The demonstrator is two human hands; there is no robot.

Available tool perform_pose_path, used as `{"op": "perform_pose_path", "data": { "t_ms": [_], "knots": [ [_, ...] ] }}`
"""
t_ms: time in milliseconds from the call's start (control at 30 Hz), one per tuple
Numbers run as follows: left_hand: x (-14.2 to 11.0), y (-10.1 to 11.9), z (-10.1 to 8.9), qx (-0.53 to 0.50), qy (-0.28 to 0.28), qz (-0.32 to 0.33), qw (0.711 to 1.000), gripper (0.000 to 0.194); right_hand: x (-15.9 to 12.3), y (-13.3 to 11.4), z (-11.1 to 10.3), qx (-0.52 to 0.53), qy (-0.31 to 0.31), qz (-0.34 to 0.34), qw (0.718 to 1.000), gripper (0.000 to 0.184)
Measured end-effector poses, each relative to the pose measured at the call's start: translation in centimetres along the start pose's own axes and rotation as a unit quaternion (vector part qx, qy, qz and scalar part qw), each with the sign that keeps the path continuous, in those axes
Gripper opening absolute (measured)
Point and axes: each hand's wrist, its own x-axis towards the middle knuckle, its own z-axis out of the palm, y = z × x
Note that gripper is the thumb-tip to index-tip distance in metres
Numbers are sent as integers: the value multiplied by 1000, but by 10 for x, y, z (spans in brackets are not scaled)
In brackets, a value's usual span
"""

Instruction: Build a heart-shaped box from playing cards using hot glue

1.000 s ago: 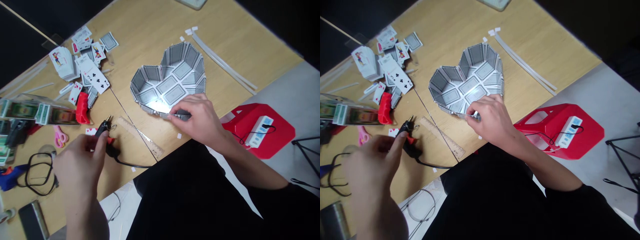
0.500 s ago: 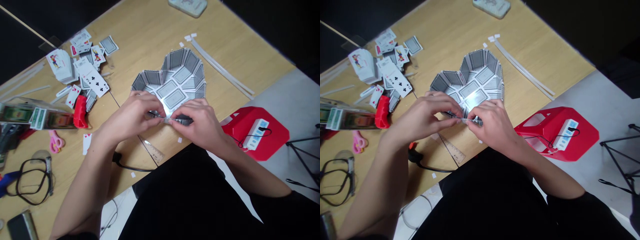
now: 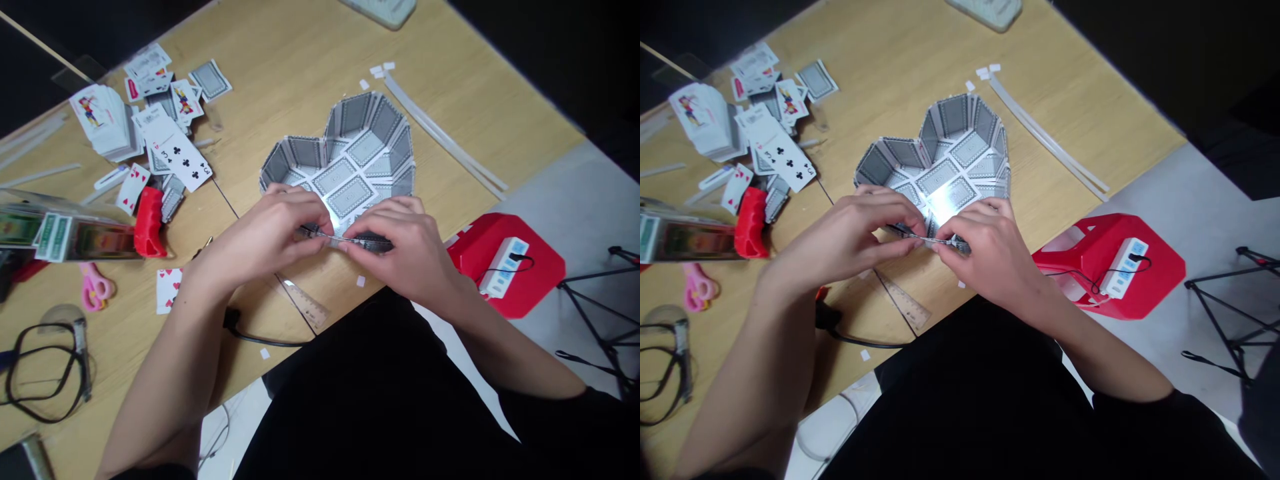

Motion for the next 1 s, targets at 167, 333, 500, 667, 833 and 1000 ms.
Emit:
{"op": "perform_pose_path", "data": {
  "t_ms": [167,333,500,667,833,1000],
  "knots": [
    [0,-1,0,0,0,4,1000,14,-5,0,-7,-18,-4,4,1000,8],
    [0,-2,1,3,4,5,1000,15,-6,-1,-7,-17,4,3,1000,8],
    [0,-2,3,0,10,8,1000,17,-5,-2,-6,-13,-3,14,1000,9],
    [0,-2,4,-3,11,8,1000,18,-5,-2,-6,-7,1,9,1000,9],
    [-1,-1,5,-1,11,3,1000,19,-5,-2,-5,-7,3,19,1000,9],
    [-1,-2,5,-1,15,7,1000,17,-5,-1,-4,-5,1,20,1000,10]
  ]
}}
